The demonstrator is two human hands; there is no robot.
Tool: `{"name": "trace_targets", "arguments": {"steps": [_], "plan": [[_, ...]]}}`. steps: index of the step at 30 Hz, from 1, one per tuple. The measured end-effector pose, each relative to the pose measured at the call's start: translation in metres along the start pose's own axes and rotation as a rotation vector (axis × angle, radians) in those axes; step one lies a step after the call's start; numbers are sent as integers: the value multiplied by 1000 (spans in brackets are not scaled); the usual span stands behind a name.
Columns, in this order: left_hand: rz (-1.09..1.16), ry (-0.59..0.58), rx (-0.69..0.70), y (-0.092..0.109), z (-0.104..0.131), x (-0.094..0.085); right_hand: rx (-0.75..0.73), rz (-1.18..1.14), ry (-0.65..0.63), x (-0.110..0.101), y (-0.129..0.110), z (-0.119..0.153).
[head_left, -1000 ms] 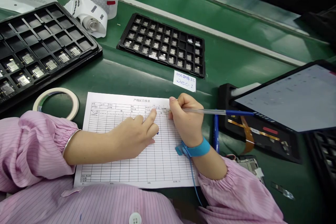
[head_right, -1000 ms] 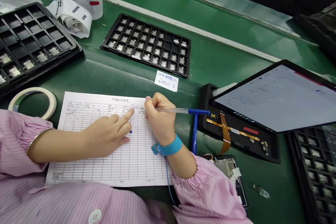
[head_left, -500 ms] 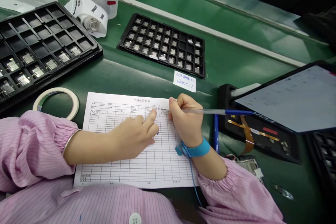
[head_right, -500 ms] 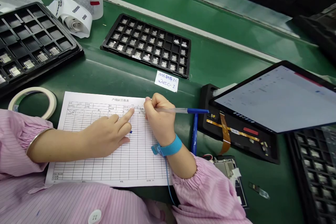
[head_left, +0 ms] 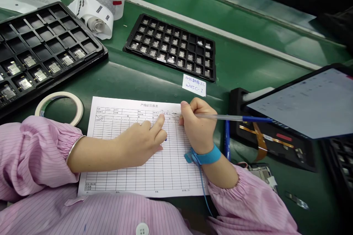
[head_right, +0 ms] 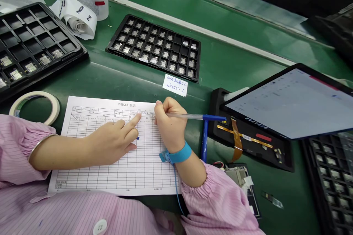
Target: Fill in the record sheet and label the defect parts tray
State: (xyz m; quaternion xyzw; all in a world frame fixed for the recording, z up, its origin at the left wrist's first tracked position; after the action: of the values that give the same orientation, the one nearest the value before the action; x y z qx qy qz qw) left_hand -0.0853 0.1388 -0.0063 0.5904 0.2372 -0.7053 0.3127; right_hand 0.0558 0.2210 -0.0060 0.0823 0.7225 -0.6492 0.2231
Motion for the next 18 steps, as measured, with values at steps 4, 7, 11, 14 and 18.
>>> {"name": "trace_targets", "arguments": {"steps": [4, 7, 11, 14, 18], "plan": [[9, 5, 3, 0, 0, 0, 7, -2, -4, 0, 0, 0], [6, 3, 0, 0, 0, 1, 3, -4, -2, 1, -1, 0], [12, 9, 4, 0, 0, 2, -5, 2, -10, 2, -3, -1], [21, 11, 7, 0, 0, 2, -10, 8, -17, 1, -1, -1], [30, 0, 3, 0, 0, 2, -5, 18, -35, 2, 1, -1]]}}
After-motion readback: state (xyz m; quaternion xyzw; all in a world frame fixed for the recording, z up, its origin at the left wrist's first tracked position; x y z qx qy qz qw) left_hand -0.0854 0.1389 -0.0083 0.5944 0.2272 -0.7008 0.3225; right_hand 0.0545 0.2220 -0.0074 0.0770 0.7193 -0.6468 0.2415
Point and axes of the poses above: each hand's wrist, its own z-axis away from the middle knuckle, its own x-axis out of the palm, y = z × x, the point moved 4 cm from there along -z, towards the middle knuckle, and after that the axes turned 15 degrees about -y, right-handed, at the moved point
